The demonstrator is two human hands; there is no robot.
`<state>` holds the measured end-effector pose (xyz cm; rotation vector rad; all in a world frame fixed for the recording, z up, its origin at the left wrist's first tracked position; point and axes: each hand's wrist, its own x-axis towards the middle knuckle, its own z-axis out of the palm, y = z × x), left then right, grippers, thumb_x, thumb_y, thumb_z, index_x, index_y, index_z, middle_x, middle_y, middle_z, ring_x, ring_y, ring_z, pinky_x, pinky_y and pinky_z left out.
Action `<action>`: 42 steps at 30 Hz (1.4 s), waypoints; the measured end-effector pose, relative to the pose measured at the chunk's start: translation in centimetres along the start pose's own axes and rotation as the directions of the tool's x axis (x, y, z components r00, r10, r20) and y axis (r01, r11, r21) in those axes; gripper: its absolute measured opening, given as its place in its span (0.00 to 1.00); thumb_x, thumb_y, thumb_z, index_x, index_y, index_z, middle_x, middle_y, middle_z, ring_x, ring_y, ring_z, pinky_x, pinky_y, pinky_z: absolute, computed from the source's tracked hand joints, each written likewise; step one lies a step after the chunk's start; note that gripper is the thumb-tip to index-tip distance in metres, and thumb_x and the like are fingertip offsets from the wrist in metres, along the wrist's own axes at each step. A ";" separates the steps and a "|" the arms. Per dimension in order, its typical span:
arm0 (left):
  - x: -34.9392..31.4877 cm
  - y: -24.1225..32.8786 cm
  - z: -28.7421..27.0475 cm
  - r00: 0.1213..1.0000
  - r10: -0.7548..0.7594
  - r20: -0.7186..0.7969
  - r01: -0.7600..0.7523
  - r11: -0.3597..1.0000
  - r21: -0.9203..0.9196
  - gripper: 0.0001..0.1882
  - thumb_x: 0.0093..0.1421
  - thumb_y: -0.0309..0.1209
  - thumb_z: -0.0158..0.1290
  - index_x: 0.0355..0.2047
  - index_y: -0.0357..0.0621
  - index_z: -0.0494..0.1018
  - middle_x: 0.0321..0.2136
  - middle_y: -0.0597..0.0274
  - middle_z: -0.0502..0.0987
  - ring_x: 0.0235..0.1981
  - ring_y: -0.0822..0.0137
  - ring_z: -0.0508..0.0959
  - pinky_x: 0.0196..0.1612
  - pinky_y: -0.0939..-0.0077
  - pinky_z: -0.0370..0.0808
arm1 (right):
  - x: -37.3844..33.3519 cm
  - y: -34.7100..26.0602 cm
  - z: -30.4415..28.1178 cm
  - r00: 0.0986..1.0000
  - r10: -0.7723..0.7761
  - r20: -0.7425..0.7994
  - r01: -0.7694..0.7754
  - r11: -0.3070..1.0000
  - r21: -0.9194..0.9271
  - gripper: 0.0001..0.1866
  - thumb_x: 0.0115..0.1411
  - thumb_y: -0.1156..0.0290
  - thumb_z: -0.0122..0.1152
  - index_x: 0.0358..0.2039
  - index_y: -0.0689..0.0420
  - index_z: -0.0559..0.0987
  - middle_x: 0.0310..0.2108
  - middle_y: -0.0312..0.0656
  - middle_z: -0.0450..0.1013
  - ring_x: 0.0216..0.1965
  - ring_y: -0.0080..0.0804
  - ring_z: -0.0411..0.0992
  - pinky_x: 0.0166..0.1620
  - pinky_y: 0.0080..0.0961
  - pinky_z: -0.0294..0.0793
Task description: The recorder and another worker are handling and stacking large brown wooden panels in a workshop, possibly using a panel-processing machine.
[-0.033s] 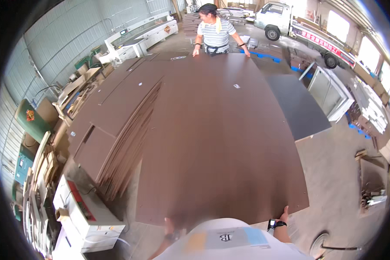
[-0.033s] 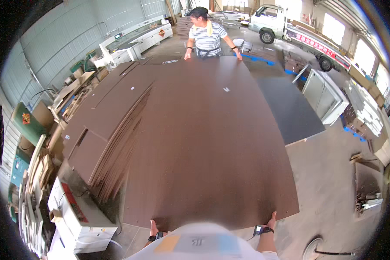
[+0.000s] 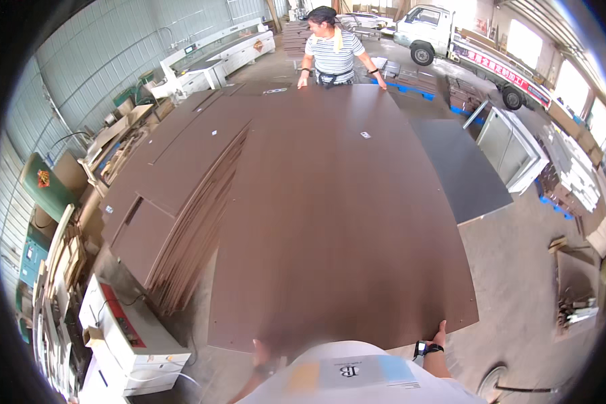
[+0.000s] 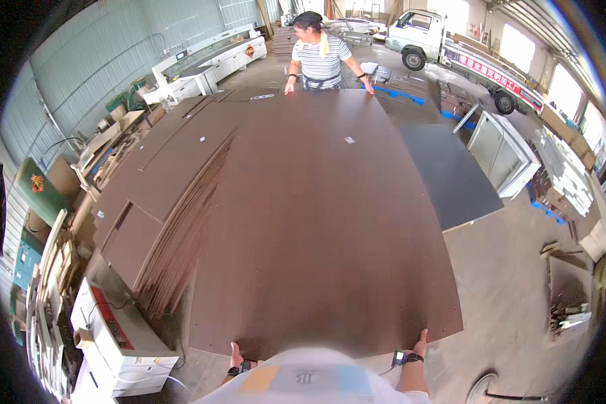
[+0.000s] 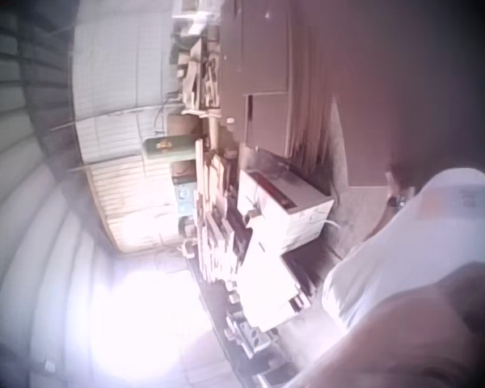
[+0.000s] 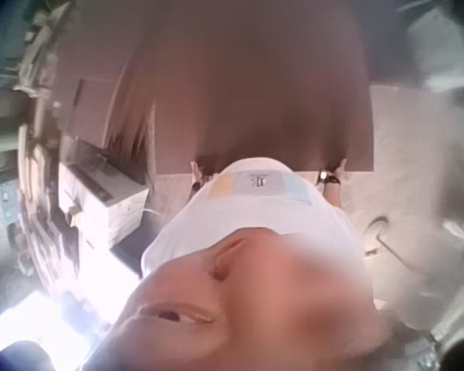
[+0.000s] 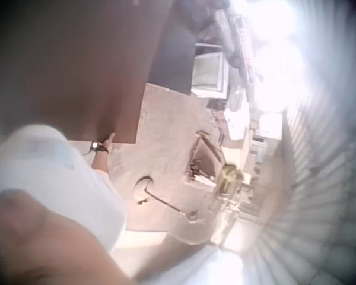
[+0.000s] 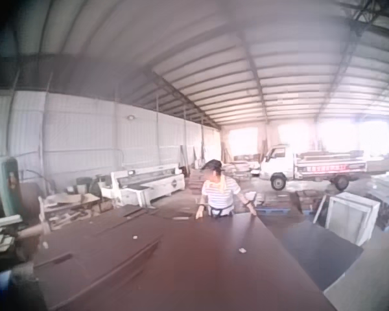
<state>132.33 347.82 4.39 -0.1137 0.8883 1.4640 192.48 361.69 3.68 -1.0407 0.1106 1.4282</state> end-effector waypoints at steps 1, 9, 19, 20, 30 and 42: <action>1.1 0.8 1.9 0.998 -0.013 0.059 0.011 1.000 0.027 0.33 0.55 0.60 0.44 0.51 0.50 0.66 0.51 0.62 0.69 0.52 0.57 0.68 0.56 0.61 0.64 | 1.5 -0.6 1.7 0.999 -0.028 -0.042 0.027 0.999 -0.036 0.32 0.58 0.44 0.48 0.56 0.53 0.65 0.55 0.42 0.64 0.54 0.44 0.62 0.55 0.47 0.61; 16.8 5.9 11.4 0.998 0.059 0.036 -0.058 0.998 -0.015 0.33 0.54 0.60 0.45 0.53 0.53 0.64 0.53 0.63 0.68 0.53 0.57 0.67 0.57 0.57 0.61 | 15.6 -2.5 18.9 0.995 0.067 0.067 -0.067 0.998 0.001 0.31 0.59 0.45 0.46 0.54 0.56 0.66 0.54 0.42 0.64 0.53 0.44 0.64 0.54 0.45 0.62; 37.4 8.1 30.2 0.992 0.125 -0.004 -0.125 0.992 -0.005 0.32 0.55 0.59 0.45 0.52 0.50 0.65 0.52 0.64 0.68 0.53 0.58 0.67 0.55 0.55 0.63 | 40.1 -7.2 37.4 0.993 0.089 -0.073 -0.093 0.994 -0.058 0.34 0.57 0.44 0.48 0.56 0.57 0.64 0.56 0.43 0.63 0.55 0.44 0.61 0.57 0.44 0.59; 39.6 7.5 32.8 0.983 0.182 -0.014 -0.183 0.983 -0.033 0.32 0.55 0.59 0.45 0.52 0.51 0.65 0.52 0.64 0.69 0.53 0.58 0.67 0.55 0.55 0.63 | 42.5 -8.7 38.4 0.997 0.062 -0.049 -0.066 0.995 -0.081 0.35 0.57 0.43 0.49 0.56 0.57 0.64 0.56 0.43 0.63 0.55 0.44 0.61 0.57 0.44 0.59; 60.6 6.5 43.2 0.976 0.199 -0.087 -0.210 0.966 -0.149 0.39 0.53 0.64 0.43 0.56 0.51 0.61 0.54 0.59 0.66 0.51 0.53 0.68 0.53 0.54 0.65 | 61.9 -18.5 58.4 0.998 -0.013 -0.056 -0.002 0.967 -0.255 0.34 0.55 0.44 0.52 0.54 0.57 0.66 0.55 0.42 0.64 0.55 0.44 0.61 0.56 0.44 0.59; 81.9 20.1 60.2 0.918 0.152 -0.367 -0.250 0.939 -0.237 0.31 0.55 0.60 0.43 0.45 0.47 0.69 0.44 0.63 0.73 0.45 0.58 0.72 0.52 0.58 0.67 | 85.5 -16.5 83.3 0.982 0.185 0.047 -0.163 0.943 -0.291 0.36 0.56 0.44 0.51 0.58 0.54 0.61 0.58 0.40 0.59 0.57 0.46 0.57 0.57 0.50 0.56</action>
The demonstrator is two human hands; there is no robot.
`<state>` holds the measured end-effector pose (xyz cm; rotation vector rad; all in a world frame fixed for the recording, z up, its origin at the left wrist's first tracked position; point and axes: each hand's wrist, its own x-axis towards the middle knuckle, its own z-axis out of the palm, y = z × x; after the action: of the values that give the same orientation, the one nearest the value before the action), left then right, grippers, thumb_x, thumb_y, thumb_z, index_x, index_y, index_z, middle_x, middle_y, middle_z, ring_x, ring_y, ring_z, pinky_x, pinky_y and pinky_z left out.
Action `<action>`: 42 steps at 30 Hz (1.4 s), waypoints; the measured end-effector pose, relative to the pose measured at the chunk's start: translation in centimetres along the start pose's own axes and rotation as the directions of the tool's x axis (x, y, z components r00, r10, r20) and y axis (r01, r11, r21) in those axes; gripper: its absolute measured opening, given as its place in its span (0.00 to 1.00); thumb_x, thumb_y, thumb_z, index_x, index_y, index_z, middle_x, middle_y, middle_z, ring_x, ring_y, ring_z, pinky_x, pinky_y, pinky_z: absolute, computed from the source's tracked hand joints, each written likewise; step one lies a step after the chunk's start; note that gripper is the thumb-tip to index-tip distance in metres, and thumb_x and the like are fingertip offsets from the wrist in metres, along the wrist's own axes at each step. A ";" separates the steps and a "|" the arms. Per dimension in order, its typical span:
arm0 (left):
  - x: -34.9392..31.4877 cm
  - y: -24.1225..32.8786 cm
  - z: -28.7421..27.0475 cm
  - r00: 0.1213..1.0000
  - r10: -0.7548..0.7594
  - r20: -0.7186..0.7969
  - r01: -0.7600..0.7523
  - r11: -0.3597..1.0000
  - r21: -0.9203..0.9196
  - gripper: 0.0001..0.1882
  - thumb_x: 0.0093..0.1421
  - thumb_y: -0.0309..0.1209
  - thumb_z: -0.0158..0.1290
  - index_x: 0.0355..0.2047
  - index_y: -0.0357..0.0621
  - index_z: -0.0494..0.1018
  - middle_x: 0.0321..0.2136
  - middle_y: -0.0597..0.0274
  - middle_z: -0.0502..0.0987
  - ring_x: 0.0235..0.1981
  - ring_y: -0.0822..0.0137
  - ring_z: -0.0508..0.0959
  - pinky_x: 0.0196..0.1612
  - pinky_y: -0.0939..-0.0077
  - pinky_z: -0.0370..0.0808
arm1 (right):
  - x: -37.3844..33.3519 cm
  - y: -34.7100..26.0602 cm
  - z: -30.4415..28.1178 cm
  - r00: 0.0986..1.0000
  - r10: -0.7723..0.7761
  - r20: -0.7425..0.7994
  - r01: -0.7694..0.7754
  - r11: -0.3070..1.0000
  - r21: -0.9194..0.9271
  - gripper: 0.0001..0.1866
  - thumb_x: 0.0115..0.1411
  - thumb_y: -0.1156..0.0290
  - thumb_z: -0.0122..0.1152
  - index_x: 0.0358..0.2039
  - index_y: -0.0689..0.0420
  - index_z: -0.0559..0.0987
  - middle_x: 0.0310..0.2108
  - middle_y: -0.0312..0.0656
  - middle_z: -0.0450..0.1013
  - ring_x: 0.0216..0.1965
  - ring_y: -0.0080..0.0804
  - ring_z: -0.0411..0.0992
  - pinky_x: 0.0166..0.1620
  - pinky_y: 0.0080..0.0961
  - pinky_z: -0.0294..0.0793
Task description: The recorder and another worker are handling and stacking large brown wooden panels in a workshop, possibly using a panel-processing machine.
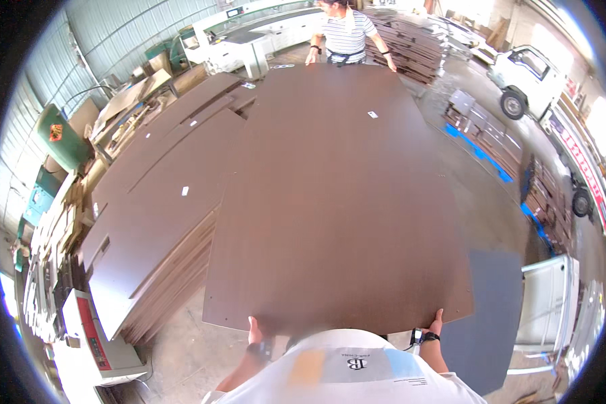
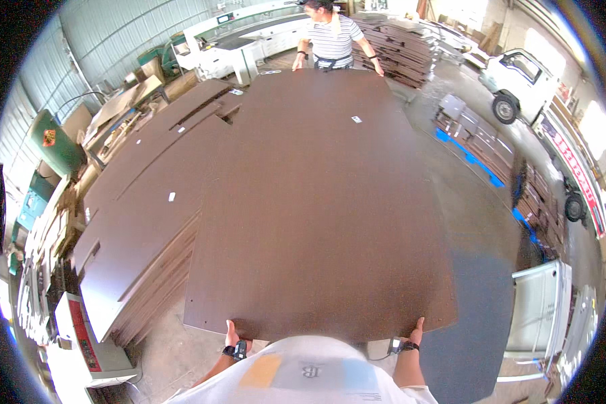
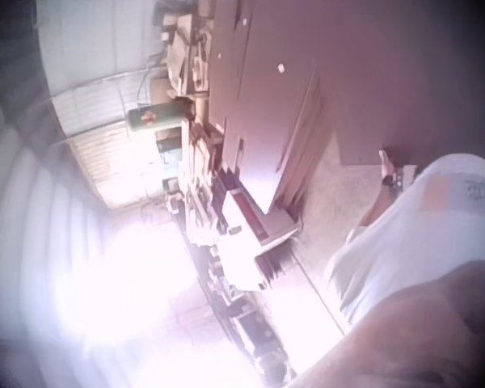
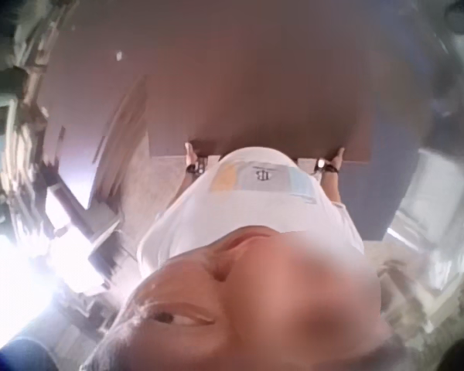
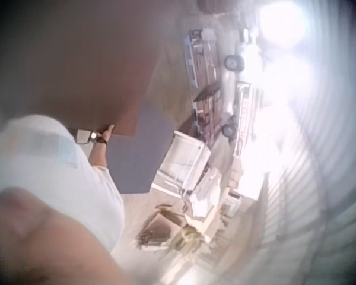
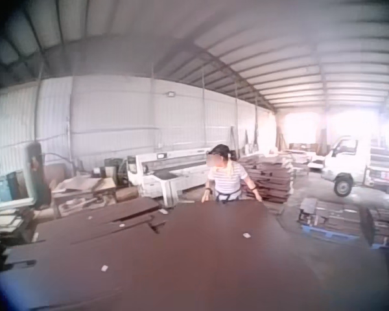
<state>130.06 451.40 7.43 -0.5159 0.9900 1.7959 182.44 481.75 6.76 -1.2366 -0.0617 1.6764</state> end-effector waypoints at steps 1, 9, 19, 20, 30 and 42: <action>1.1 0.5 1.6 1.000 0.019 -0.007 -0.018 1.000 0.002 0.31 0.55 0.60 0.43 0.45 0.47 0.69 0.44 0.63 0.73 0.45 0.58 0.72 0.52 0.58 0.67 | 1.9 -0.6 2.0 0.999 0.034 -0.008 -0.034 0.999 0.008 0.36 0.56 0.44 0.51 0.58 0.54 0.61 0.58 0.41 0.59 0.57 0.46 0.57 0.57 0.50 0.56; 11.5 -1.9 18.8 0.992 0.087 -0.091 -0.073 0.986 0.150 0.37 0.59 0.62 0.31 0.53 0.43 0.63 0.46 0.60 0.72 0.42 0.61 0.74 0.38 0.68 0.75 | 22.7 -6.2 14.2 0.999 0.053 -0.001 -0.053 0.998 -0.041 0.37 0.55 0.43 0.51 0.56 0.57 0.63 0.55 0.43 0.63 0.55 0.47 0.61 0.57 0.48 0.57; 26.1 -9.2 36.7 1.000 0.012 0.024 -0.011 1.000 -0.016 0.35 0.61 0.60 0.26 0.52 0.45 0.63 0.45 0.58 0.70 0.43 0.57 0.71 0.47 0.62 0.69 | 40.8 -24.4 34.4 0.983 0.129 0.132 -0.119 0.989 -0.085 0.36 0.56 0.41 0.48 0.57 0.54 0.62 0.57 0.41 0.61 0.55 0.45 0.61 0.57 0.48 0.57; 27.7 -9.3 39.5 1.000 0.017 -0.017 -0.018 0.999 -0.049 0.34 0.62 0.59 0.25 0.51 0.44 0.63 0.44 0.56 0.71 0.43 0.56 0.70 0.47 0.62 0.68 | 43.6 -25.6 35.6 0.984 0.130 0.123 -0.118 0.988 -0.100 0.37 0.56 0.41 0.49 0.57 0.55 0.62 0.57 0.41 0.61 0.56 0.45 0.60 0.57 0.48 0.57; 42.1 -6.3 59.4 0.980 0.195 0.039 -0.183 0.961 -0.209 0.32 0.59 0.58 0.40 0.55 0.50 0.61 0.54 0.60 0.65 0.53 0.56 0.65 0.57 0.56 0.60 | 61.1 -28.3 53.7 0.971 0.135 0.200 -0.082 0.965 -0.250 0.41 0.53 0.39 0.51 0.58 0.57 0.60 0.59 0.42 0.58 0.59 0.45 0.57 0.59 0.47 0.53; 61.3 1.1 65.2 0.948 0.236 -0.214 -0.238 0.971 0.016 0.33 0.60 0.58 0.37 0.55 0.47 0.61 0.55 0.60 0.64 0.55 0.57 0.64 0.58 0.58 0.59 | 75.0 -29.8 80.4 0.974 0.127 0.188 -0.054 0.935 -0.349 0.37 0.58 0.42 0.46 0.58 0.57 0.60 0.59 0.42 0.58 0.58 0.45 0.57 0.60 0.46 0.52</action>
<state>108.49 538.09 1.65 -0.6299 1.2353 1.9889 145.80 589.58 9.88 -1.3280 -0.4475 1.9290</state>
